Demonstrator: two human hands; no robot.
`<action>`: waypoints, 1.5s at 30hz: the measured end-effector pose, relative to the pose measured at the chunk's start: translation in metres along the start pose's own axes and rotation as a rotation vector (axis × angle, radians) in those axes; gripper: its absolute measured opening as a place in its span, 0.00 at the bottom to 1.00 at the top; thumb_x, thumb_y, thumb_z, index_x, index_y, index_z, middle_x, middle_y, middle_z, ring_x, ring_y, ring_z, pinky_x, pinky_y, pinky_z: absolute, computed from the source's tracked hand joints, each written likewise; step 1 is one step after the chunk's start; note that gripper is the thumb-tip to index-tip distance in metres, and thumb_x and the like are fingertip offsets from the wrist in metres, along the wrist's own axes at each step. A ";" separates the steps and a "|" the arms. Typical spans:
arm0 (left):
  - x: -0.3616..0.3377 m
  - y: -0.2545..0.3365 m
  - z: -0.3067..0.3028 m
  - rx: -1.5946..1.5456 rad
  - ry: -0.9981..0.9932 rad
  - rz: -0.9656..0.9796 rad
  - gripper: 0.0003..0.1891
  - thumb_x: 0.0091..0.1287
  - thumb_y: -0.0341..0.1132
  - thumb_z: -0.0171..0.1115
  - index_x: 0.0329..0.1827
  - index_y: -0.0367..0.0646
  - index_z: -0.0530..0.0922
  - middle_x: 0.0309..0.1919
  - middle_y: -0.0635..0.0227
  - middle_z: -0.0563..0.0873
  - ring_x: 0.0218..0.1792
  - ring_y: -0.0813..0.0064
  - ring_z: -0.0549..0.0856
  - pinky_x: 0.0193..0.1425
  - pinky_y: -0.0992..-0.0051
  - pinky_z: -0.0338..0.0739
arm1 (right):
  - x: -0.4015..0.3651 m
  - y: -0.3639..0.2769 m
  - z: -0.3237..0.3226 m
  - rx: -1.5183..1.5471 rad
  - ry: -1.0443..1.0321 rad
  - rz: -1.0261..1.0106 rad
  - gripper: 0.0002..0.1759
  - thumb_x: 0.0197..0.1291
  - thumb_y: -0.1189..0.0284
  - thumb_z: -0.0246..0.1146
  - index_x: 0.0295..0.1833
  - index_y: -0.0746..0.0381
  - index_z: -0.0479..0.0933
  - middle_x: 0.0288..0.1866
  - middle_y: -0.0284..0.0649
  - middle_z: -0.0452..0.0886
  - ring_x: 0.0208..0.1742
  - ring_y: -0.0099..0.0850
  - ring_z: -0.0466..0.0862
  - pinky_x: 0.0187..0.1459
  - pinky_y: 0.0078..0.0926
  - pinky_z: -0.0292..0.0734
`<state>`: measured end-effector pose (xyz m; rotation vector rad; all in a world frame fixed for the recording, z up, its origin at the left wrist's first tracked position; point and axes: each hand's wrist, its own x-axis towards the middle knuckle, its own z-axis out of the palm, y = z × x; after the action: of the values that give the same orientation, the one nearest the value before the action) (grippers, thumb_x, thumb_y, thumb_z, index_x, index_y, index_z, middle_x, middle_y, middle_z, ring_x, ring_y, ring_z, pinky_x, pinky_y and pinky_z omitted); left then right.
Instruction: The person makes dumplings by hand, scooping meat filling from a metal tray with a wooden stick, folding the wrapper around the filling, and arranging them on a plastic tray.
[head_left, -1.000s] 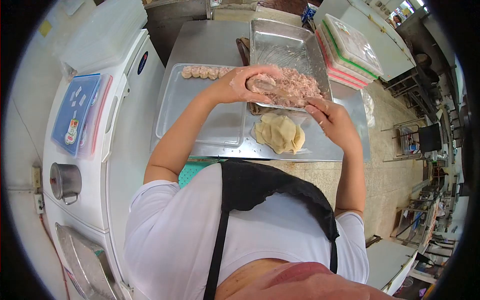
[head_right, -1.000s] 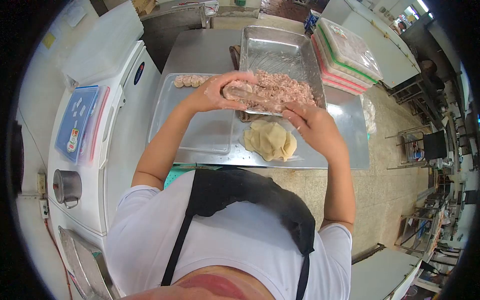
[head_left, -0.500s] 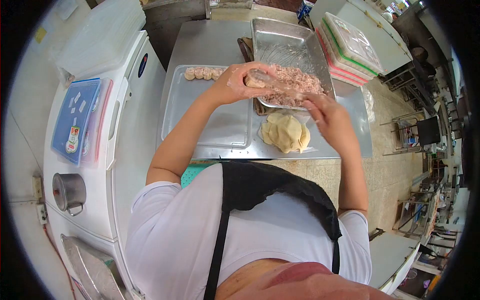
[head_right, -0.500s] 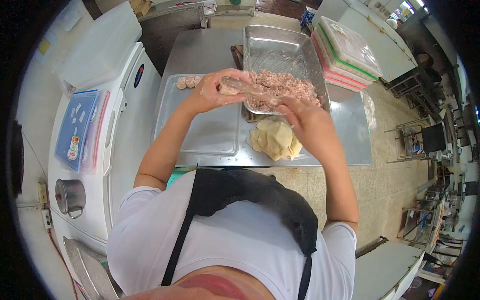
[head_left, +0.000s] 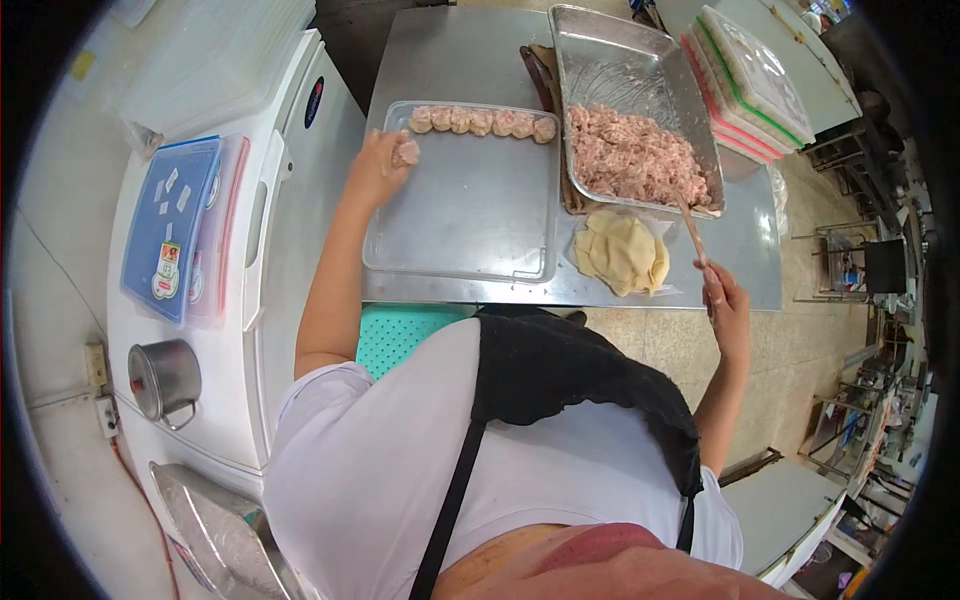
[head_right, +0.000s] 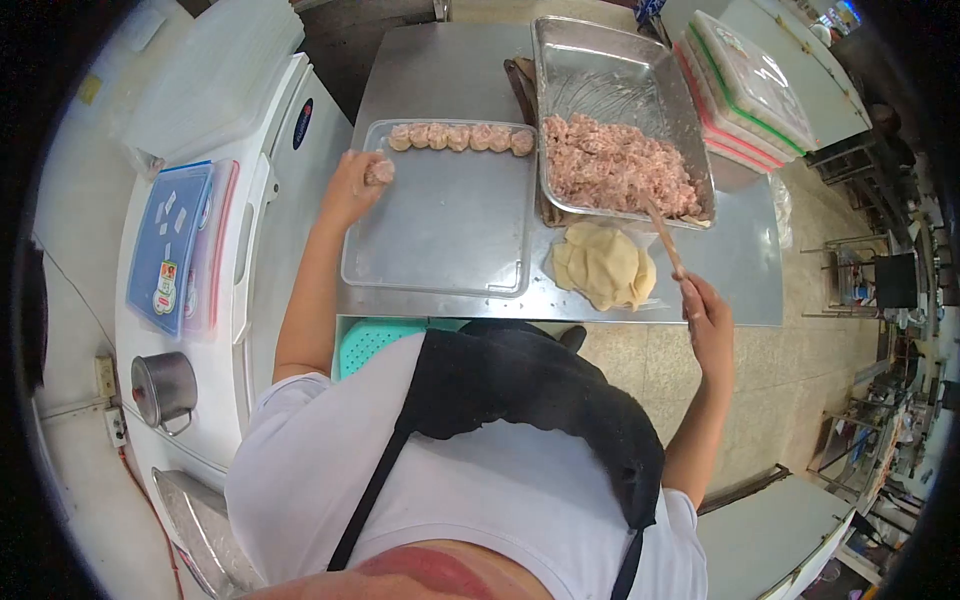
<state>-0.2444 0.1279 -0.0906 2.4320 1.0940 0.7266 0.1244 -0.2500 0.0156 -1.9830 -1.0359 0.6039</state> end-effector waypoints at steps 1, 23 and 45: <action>0.003 -0.008 -0.001 0.110 0.013 -0.050 0.21 0.52 0.35 0.69 0.51 0.47 0.78 0.47 0.63 0.79 0.49 0.58 0.79 0.54 0.64 0.74 | -0.010 0.004 -0.001 0.020 0.016 0.093 0.16 0.70 0.65 0.56 0.53 0.63 0.80 0.23 0.24 0.66 0.24 0.14 0.64 0.25 0.14 0.58; 0.066 -0.044 0.027 0.516 0.092 0.089 0.15 0.51 0.35 0.71 0.42 0.50 0.78 0.61 0.63 0.74 0.64 0.59 0.70 0.62 0.55 0.67 | 0.001 0.004 0.003 0.147 0.035 0.183 0.16 0.70 0.65 0.55 0.54 0.64 0.79 0.23 0.22 0.65 0.23 0.13 0.61 0.24 0.13 0.56; 0.011 0.314 0.168 -0.487 -0.325 0.523 0.09 0.58 0.30 0.67 0.41 0.42 0.82 0.44 0.61 0.84 0.49 0.57 0.82 0.55 0.65 0.75 | 0.154 0.032 -0.118 -1.095 -0.082 -0.454 0.17 0.63 0.57 0.58 0.32 0.60 0.80 0.29 0.41 0.81 0.34 0.43 0.82 0.34 0.40 0.76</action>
<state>0.0412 -0.0813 -0.0562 2.2886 0.1230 0.6188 0.3067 -0.1833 0.0489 -2.4441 -2.0786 -0.2221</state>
